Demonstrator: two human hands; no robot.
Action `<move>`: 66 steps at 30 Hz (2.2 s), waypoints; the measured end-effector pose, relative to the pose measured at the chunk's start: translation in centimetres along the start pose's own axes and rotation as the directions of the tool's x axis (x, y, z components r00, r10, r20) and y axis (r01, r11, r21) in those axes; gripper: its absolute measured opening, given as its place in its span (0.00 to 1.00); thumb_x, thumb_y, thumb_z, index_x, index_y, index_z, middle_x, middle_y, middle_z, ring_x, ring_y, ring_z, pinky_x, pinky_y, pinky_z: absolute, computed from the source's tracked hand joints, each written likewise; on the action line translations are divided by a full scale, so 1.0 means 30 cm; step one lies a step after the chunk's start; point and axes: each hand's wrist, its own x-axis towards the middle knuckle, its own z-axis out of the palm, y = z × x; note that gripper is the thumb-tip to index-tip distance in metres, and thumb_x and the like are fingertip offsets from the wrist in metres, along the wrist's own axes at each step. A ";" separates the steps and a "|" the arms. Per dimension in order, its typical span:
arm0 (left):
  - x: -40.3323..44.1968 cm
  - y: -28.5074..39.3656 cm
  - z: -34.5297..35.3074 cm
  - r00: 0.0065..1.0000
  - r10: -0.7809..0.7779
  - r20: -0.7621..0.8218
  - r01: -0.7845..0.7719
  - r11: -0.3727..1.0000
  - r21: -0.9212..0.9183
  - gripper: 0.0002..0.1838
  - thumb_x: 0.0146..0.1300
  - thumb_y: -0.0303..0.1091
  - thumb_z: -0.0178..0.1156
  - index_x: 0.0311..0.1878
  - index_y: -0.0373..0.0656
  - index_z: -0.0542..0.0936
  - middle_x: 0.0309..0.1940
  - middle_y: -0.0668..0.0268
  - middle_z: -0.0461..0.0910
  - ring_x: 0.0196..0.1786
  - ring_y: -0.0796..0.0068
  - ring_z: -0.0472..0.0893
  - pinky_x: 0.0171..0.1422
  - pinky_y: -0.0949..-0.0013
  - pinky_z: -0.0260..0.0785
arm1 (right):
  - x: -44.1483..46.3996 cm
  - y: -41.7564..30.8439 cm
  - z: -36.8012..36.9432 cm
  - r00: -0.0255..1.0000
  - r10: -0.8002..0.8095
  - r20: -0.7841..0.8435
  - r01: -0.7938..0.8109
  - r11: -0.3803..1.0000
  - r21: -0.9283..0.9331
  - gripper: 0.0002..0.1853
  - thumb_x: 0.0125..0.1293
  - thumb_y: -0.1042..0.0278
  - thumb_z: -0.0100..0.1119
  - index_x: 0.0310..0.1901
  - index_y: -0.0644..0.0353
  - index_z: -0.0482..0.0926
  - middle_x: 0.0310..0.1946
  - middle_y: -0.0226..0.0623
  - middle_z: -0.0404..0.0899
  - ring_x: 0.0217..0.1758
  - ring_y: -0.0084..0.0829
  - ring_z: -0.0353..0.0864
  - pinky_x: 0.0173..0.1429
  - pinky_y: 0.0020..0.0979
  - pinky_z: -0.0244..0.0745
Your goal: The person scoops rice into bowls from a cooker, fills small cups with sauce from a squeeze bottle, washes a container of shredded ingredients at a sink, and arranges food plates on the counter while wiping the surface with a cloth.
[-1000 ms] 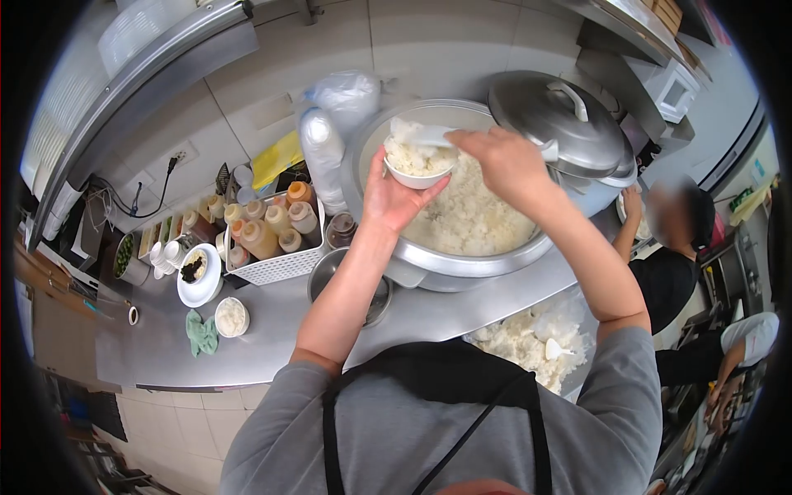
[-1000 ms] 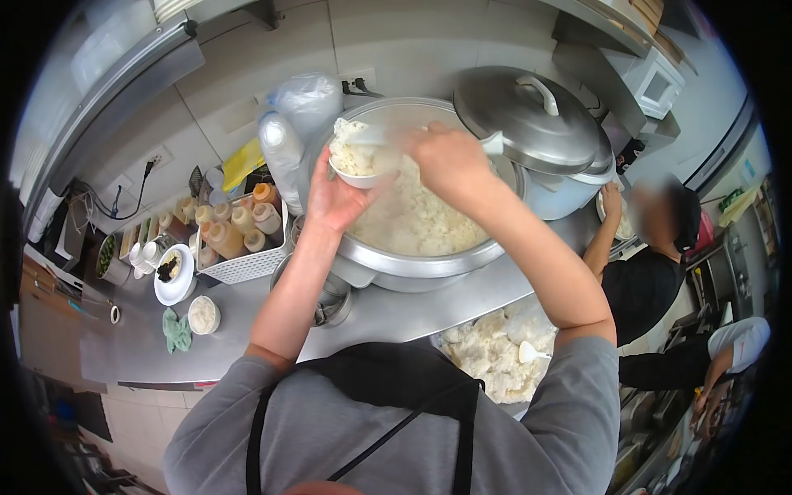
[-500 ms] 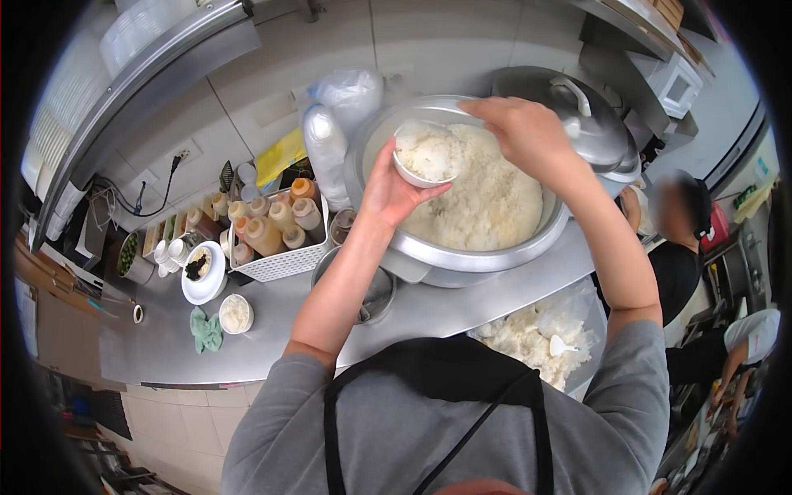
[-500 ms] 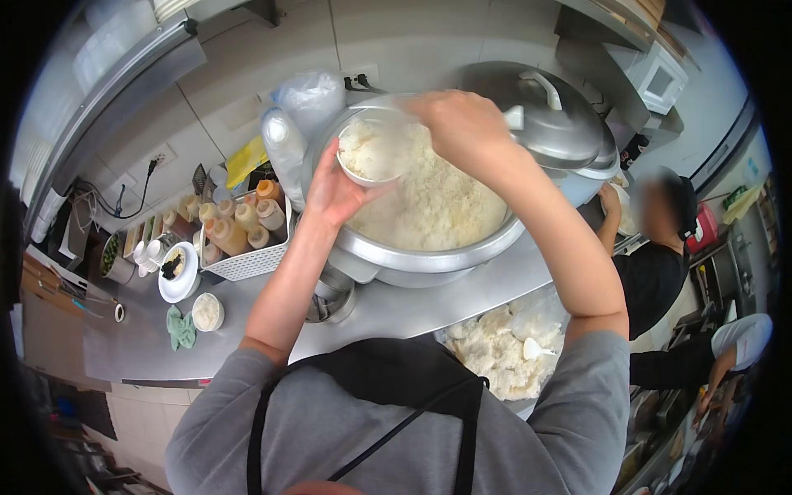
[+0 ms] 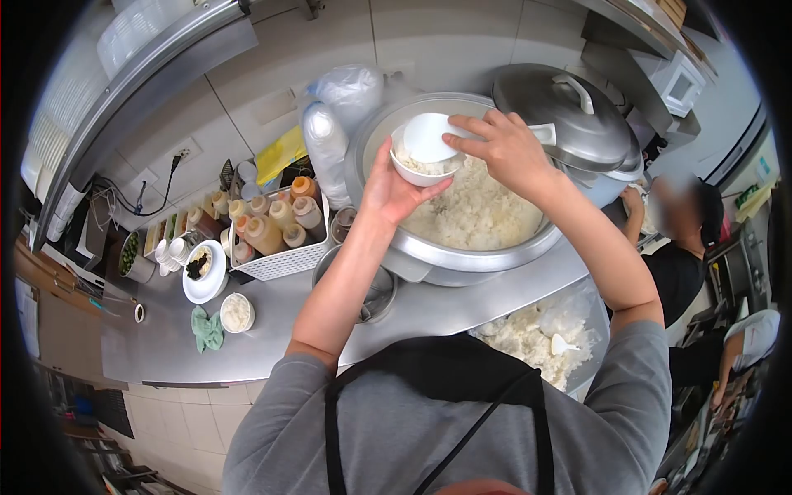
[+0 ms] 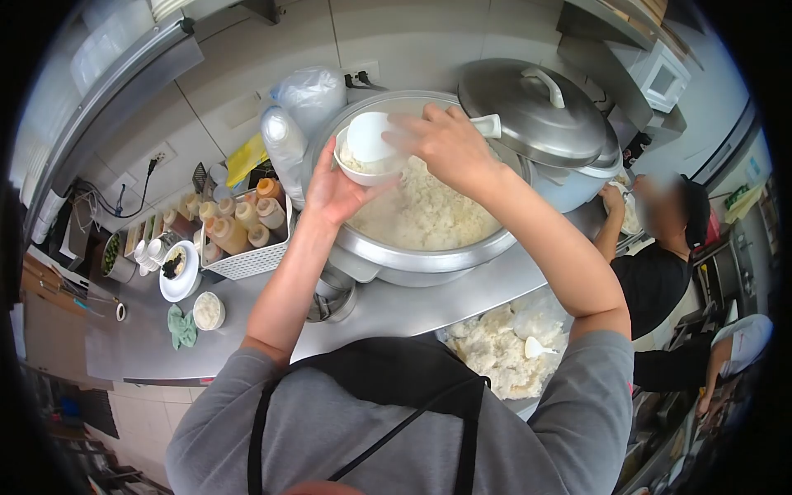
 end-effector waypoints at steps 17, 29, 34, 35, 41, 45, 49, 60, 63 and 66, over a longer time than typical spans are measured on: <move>-0.090 0.031 0.044 0.986 0.163 0.029 -0.163 0.987 0.000 0.35 0.59 0.56 0.46 0.65 0.46 0.55 0.63 0.55 0.58 0.64 0.52 0.60 0.63 0.40 0.56 | 0.049 -0.026 0.033 0.918 0.317 -0.238 -0.189 0.878 0.439 0.23 0.48 0.82 0.53 0.48 0.51 0.77 0.46 0.31 0.76 0.41 0.36 0.72 0.44 0.30 0.71; -0.123 0.078 0.038 0.934 0.355 0.021 -0.356 0.934 0.028 0.34 0.60 0.59 0.41 0.64 0.48 0.58 0.62 0.58 0.60 0.64 0.57 0.62 0.63 0.45 0.58 | 0.077 -0.167 0.072 0.827 0.528 -0.192 -0.349 0.751 0.561 0.22 0.49 0.83 0.52 0.48 0.54 0.77 0.41 0.36 0.77 0.40 0.37 0.73 0.43 0.33 0.72; -0.143 0.092 0.013 0.920 0.388 -0.055 -0.388 0.922 0.016 0.33 0.61 0.60 0.37 0.62 0.48 0.60 0.60 0.59 0.62 0.62 0.57 0.64 0.59 0.42 0.60 | 0.117 -0.302 0.072 0.918 0.323 -0.230 -0.183 0.859 0.478 0.21 0.51 0.83 0.51 0.48 0.55 0.76 0.41 0.37 0.76 0.39 0.40 0.72 0.44 0.33 0.69; -0.154 0.100 0.011 0.917 0.394 -0.060 -0.394 0.919 0.019 0.33 0.61 0.60 0.37 0.62 0.48 0.60 0.60 0.59 0.62 0.62 0.57 0.64 0.59 0.42 0.60 | 0.127 -0.289 0.067 0.919 0.319 -0.231 -0.177 0.857 0.484 0.21 0.51 0.83 0.51 0.48 0.55 0.76 0.41 0.37 0.76 0.39 0.40 0.72 0.44 0.33 0.69; -0.242 0.144 0.002 0.891 0.452 -0.046 -0.451 0.892 0.023 0.31 0.62 0.60 0.37 0.62 0.50 0.60 0.60 0.60 0.63 0.62 0.57 0.64 0.60 0.43 0.60 | 0.206 -0.297 0.097 0.925 0.311 -0.220 -0.163 0.846 0.508 0.21 0.51 0.83 0.50 0.49 0.56 0.75 0.42 0.38 0.76 0.42 0.40 0.73 0.47 0.32 0.68; -0.295 0.185 -0.021 0.812 0.580 -0.060 -0.583 0.810 -0.065 0.31 0.62 0.59 0.38 0.62 0.50 0.59 0.61 0.60 0.62 0.62 0.57 0.63 0.60 0.43 0.60 | 0.277 -0.360 0.107 0.862 0.421 -0.284 -0.115 0.707 0.698 0.23 0.51 0.84 0.49 0.51 0.59 0.73 0.44 0.43 0.74 0.43 0.41 0.73 0.49 0.34 0.67; -0.331 0.228 -0.069 0.720 0.684 -0.118 -0.694 0.707 -0.136 0.32 0.61 0.59 0.40 0.62 0.49 0.59 0.61 0.60 0.60 0.63 0.57 0.62 0.62 0.44 0.58 | 0.309 -0.516 0.142 0.918 0.268 -0.294 -0.057 0.820 0.569 0.24 0.51 0.85 0.48 0.53 0.60 0.72 0.46 0.44 0.73 0.44 0.44 0.71 0.50 0.36 0.68; -0.460 0.278 -0.100 0.613 0.778 -0.136 -0.790 0.610 -0.069 0.32 0.59 0.58 0.43 0.62 0.49 0.59 0.62 0.59 0.60 0.64 0.56 0.60 0.64 0.43 0.56 | 0.397 -0.574 0.195 0.927 0.241 -0.287 0.051 0.677 0.735 0.20 0.57 0.82 0.47 0.53 0.63 0.71 0.44 0.43 0.72 0.43 0.39 0.72 0.47 0.31 0.68; -0.469 0.278 -0.097 0.591 0.794 -0.142 -0.807 0.587 -0.071 0.33 0.58 0.59 0.43 0.62 0.49 0.59 0.61 0.60 0.60 0.63 0.57 0.61 0.62 0.43 0.58 | 0.409 -0.570 0.189 0.906 0.366 -0.214 0.009 0.488 0.873 0.19 0.59 0.81 0.47 0.53 0.63 0.70 0.45 0.41 0.71 0.40 0.32 0.73 0.42 0.27 0.69; -0.470 0.276 -0.094 0.576 0.802 -0.156 -0.816 0.574 -0.061 0.33 0.58 0.59 0.44 0.62 0.48 0.59 0.61 0.59 0.61 0.63 0.57 0.61 0.62 0.43 0.58 | 0.401 -0.582 0.201 0.899 0.423 -0.114 -0.048 0.352 0.935 0.20 0.58 0.81 0.48 0.54 0.61 0.71 0.45 0.42 0.71 0.40 0.34 0.72 0.44 0.28 0.69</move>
